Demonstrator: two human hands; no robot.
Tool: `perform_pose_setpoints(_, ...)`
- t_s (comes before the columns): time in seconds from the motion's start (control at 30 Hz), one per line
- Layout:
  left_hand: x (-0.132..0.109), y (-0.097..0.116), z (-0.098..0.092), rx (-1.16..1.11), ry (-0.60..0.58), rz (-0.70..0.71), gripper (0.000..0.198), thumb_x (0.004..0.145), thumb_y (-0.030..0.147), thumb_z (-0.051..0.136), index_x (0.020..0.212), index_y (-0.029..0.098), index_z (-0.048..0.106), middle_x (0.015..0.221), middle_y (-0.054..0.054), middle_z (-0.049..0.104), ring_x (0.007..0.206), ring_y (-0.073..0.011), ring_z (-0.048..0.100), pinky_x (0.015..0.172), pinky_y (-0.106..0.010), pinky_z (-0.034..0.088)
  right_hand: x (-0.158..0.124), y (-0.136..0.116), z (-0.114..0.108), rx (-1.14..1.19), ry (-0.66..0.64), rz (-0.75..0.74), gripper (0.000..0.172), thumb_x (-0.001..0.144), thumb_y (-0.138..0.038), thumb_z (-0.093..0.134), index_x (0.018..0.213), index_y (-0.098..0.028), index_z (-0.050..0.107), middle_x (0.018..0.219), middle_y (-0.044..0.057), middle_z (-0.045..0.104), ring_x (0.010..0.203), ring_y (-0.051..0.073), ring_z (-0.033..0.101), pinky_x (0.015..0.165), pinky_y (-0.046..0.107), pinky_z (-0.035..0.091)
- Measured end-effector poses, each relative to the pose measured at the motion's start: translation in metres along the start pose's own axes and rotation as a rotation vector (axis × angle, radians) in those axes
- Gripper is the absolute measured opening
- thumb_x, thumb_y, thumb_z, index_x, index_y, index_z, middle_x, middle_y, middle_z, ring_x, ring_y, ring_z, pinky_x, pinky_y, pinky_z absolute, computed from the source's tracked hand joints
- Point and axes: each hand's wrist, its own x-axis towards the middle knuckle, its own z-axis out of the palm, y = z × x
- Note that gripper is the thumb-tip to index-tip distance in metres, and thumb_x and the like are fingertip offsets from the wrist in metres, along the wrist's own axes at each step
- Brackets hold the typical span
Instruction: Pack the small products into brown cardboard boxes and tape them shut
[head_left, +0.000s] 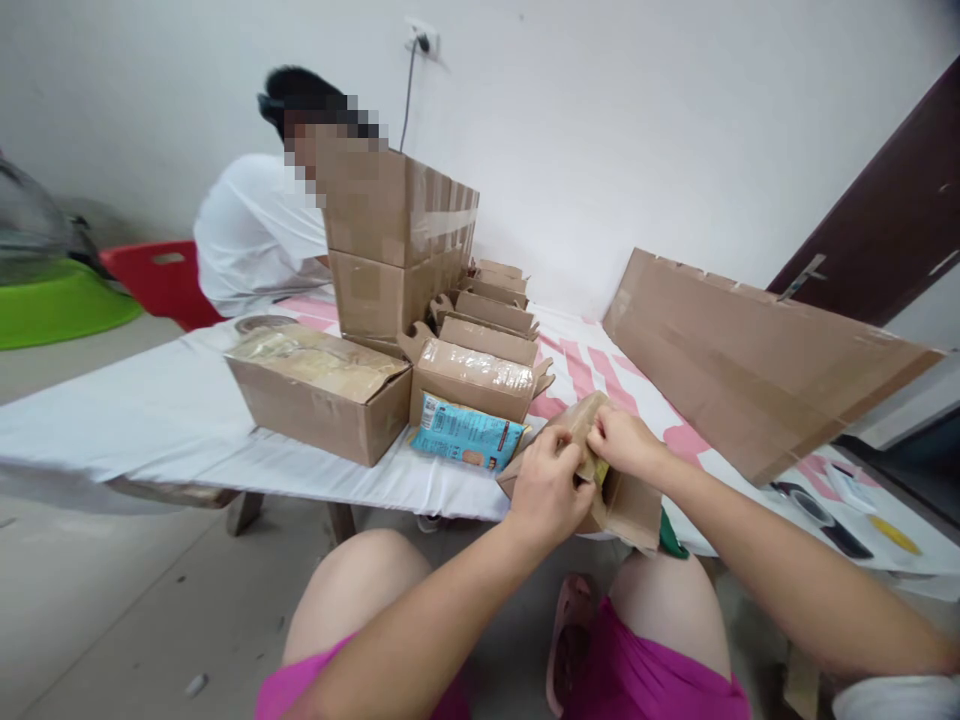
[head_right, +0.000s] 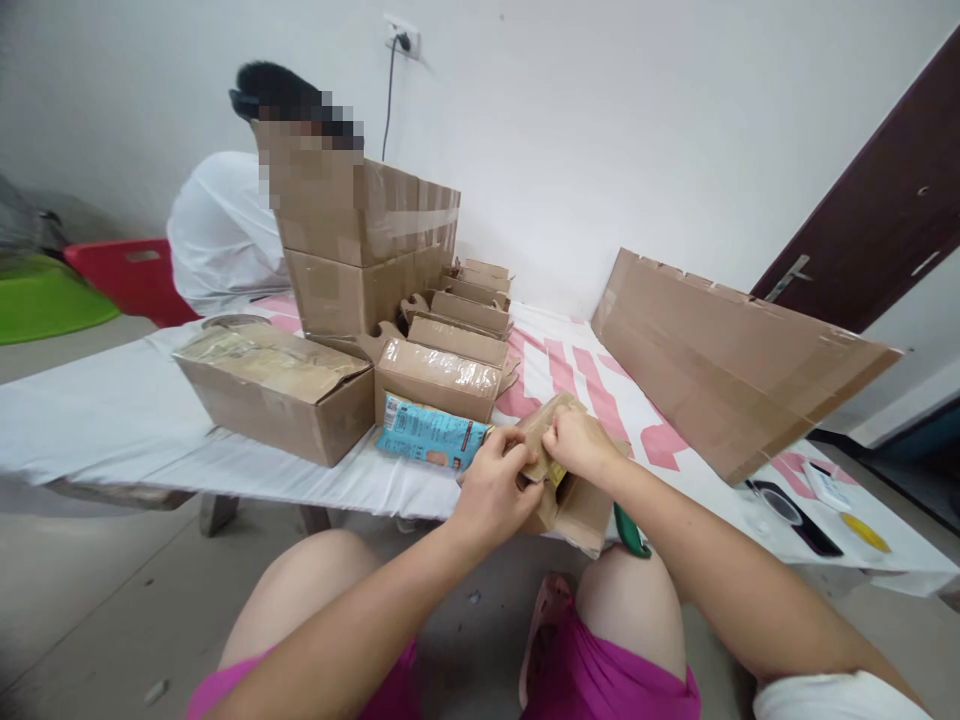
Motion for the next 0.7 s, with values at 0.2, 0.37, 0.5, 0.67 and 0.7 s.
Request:
perform_pose_setpoints(0.2,-0.002,0.001,0.000,0.013,-0.006,0.003,0.021,0.063,0.011,0.061,0.081,0.019,0.056,0.104,-0.009,0.054,0.096,-0.0230,0.056,0.084,-0.038,0.050,0.004,0.017,0.009,0.405,-0.085,0.105,0.009,0.076,-0.020,0.048,0.066,-0.019,0.049,0.062,0.002,0.060,0.057,0.013,0.055,0.052,0.022,0.038)
perform_pose_setpoints(0.37,-0.004,0.003,0.000,0.033,0.010,0.041,0.021,0.062,0.011,0.062,0.081,0.018,0.058,0.104,-0.010,0.054,0.094,-0.0233,0.056,0.083,-0.038,0.050,0.000,0.028,-0.004,0.873,-0.226,0.224,0.008,0.080,-0.022,0.042,0.077,-0.019,0.049,0.065,0.000,0.060,0.054,0.011,0.057,0.052,0.021,0.045)
perform_pose_setpoints(0.5,-0.005,0.005,0.000,0.045,0.006,0.059,0.021,0.063,0.011,0.061,0.082,0.018,0.058,0.105,-0.010,0.054,0.094,-0.0233,0.056,0.083,-0.038,0.050,0.001,0.023,-0.009,0.805,-0.215,0.215,0.022,0.084,-0.037,0.044,0.071,-0.019,0.048,0.062,-0.002,0.054,0.053,0.009,0.050,0.050,0.021,0.040)
perform_pose_setpoints(0.67,-0.005,0.006,-0.001,0.054,-0.001,0.037,0.021,0.063,0.010,0.062,0.081,0.018,0.057,0.105,-0.010,0.053,0.097,-0.0244,0.055,0.085,-0.039,0.050,0.004,0.021,0.005,0.408,-0.109,0.000,0.023,0.080,-0.030,0.050,0.060,-0.020,0.042,0.055,-0.004,0.048,0.053,0.010,0.043,0.050,0.022,0.030)
perform_pose_setpoints(0.7,-0.005,0.005,-0.001,0.050,-0.003,0.026,0.020,0.063,0.011,0.062,0.081,0.018,0.057,0.105,-0.010,0.053,0.097,-0.0243,0.055,0.085,-0.039,0.050,0.004,0.021,0.008,0.401,-0.101,-0.002,0.022,0.080,-0.028,0.048,0.060,-0.020,0.042,0.056,-0.004,0.048,0.054,0.010,0.043,0.051,0.023,0.030)
